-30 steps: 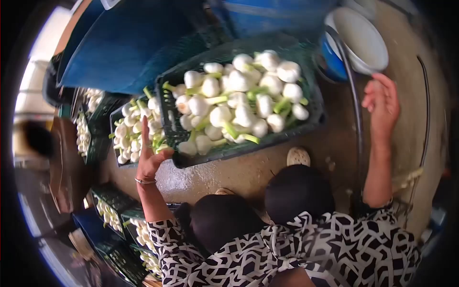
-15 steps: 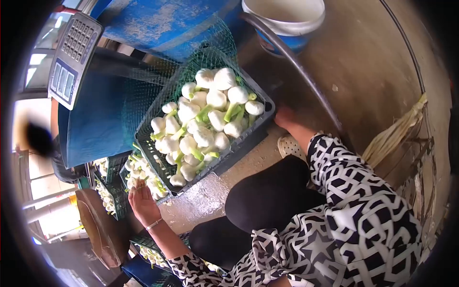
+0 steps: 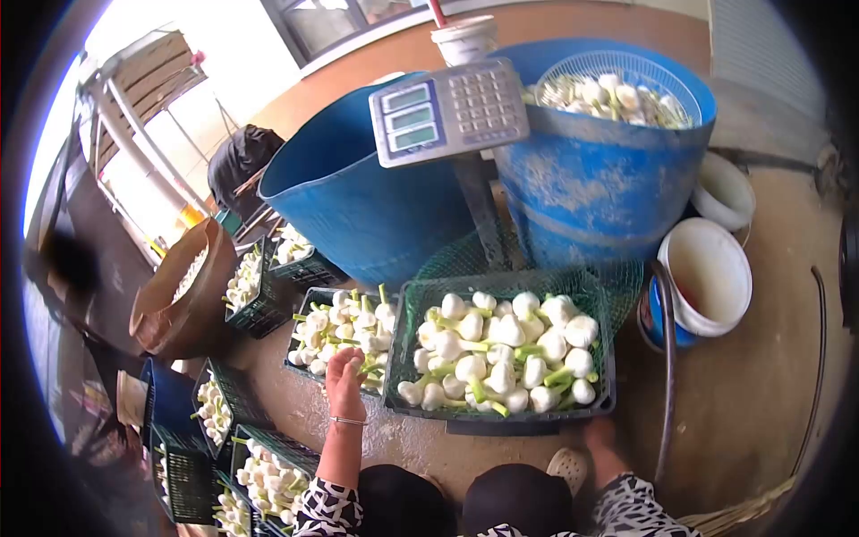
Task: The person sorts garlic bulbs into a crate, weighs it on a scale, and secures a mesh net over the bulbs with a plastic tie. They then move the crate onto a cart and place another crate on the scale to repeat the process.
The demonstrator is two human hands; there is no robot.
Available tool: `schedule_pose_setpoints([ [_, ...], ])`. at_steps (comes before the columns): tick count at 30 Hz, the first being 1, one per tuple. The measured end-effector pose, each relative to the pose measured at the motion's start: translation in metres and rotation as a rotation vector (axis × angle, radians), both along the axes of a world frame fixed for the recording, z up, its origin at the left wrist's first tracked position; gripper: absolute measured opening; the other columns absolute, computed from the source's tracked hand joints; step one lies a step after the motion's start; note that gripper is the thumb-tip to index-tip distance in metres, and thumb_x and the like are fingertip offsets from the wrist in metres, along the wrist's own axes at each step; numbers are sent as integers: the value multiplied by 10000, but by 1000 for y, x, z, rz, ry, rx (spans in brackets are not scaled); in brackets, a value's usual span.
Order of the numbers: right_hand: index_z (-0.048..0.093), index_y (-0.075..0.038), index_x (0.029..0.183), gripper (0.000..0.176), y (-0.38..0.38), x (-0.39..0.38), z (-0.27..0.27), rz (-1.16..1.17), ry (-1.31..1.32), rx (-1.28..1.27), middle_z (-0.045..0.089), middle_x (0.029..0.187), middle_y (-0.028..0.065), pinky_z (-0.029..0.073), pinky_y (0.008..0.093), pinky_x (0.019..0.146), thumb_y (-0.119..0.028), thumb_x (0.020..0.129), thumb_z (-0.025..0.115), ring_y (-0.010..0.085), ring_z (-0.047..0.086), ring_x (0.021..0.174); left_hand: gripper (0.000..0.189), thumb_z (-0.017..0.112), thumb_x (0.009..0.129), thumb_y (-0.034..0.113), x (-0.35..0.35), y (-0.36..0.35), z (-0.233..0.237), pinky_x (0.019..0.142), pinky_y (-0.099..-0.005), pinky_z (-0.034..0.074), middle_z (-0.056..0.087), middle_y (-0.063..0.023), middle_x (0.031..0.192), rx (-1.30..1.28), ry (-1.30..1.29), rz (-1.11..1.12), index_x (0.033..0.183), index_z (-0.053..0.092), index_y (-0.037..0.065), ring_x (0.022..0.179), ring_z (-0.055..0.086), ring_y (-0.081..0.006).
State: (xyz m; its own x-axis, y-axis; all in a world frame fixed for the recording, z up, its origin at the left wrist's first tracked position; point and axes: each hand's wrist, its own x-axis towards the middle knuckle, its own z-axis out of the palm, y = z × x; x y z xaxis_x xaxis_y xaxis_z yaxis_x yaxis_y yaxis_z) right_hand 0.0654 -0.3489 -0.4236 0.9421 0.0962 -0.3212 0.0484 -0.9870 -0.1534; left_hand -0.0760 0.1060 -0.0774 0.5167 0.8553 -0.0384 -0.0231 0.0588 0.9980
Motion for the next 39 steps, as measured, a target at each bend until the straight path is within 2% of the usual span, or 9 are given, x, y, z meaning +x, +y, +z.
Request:
schedule_pose_setpoints([
  [5, 656, -53, 1015, 323, -35, -7, -6, 29, -252, 28, 689, 944, 156, 544, 448, 715, -281, 788, 684, 291, 686, 862, 223, 589, 899, 139, 6, -7, -5, 787, -274, 455, 642, -20, 1089, 110, -124, -56, 1118, 565, 101, 989, 586, -115],
  [7, 622, -36, 1057, 403, -34, -16, 18, -195, 61, 518, 679, 949, 184, 537, 447, 733, -321, 780, 686, 324, 674, 870, 202, 579, 917, 158, 8, -12, 0, 789, -269, 453, 642, -18, 1092, 117, -129, -66, 1108, 575, 96, 994, 582, -114],
  [11, 609, -32, 1081, 371, -19, -8, 22, -145, 230, 397, 667, 1002, 187, 521, 462, 794, -254, 789, 667, 359, 649, 946, 214, 552, 948, 154, 7, -15, 10, 881, -297, 442, 609, -29, 1143, 78, -112, -52, 1148, 553, 79, 1062, 559, -132],
  [13, 548, -71, 1285, 628, 12, -6, 67, -137, 276, 154, 464, 1377, 193, 338, 419, 1080, -451, 791, 626, 337, 443, 1278, 211, 549, 949, 150, 5, -15, 15, 870, -293, 446, 610, -34, 1143, 79, -142, -60, 1146, 555, 76, 1044, 561, -127],
  [16, 506, -74, 1325, 614, 21, -2, 39, -85, 377, 200, 402, 1430, 194, 307, 422, 1100, -399, 815, 611, 332, 380, 1329, 208, 545, 951, 149, -4, -11, 18, 858, -290, 453, 616, -41, 1132, 91, -118, -68, 1142, 557, 67, 1026, 566, -123],
  [18, 539, -75, 1264, 390, 19, -3, -43, 147, -338, 272, 563, 1265, 183, 455, 428, 964, -214, 900, 517, 352, 555, 1148, 199, 547, 950, 149, -10, -5, 21, 847, -287, 458, 627, -42, 1104, 103, -110, -98, 1126, 569, 58, 1004, 574, -118],
  [25, 722, -102, 826, 189, 11, -4, -8, -129, 47, 55, 687, 908, 164, 543, 450, 697, -177, 784, 554, 333, 672, 837, 267, 525, 958, 204, -21, 7, 17, 870, -355, 447, 612, -96, 1157, 108, -13, -93, 1175, 538, 49, 1077, 568, -195],
  [32, 665, -144, 1056, 311, -18, -52, -1, -547, -328, 441, 645, 1049, 132, 530, 407, 794, -108, 772, 543, 321, 619, 1007, 297, 508, 941, 173, -9, -1, 14, 830, -346, 471, 608, -99, 1152, 124, 93, -84, 1209, 528, 47, 1050, 580, -200],
  [39, 626, -87, 1149, 379, 27, -7, 27, -257, 40, 343, 637, 1046, 182, 487, 426, 911, -157, 779, 587, 323, 605, 1045, 302, 535, 919, 145, -1, -19, 14, 849, -324, 480, 629, -125, 1164, 224, 105, -142, 1201, 531, 36, 1054, 603, -204],
])
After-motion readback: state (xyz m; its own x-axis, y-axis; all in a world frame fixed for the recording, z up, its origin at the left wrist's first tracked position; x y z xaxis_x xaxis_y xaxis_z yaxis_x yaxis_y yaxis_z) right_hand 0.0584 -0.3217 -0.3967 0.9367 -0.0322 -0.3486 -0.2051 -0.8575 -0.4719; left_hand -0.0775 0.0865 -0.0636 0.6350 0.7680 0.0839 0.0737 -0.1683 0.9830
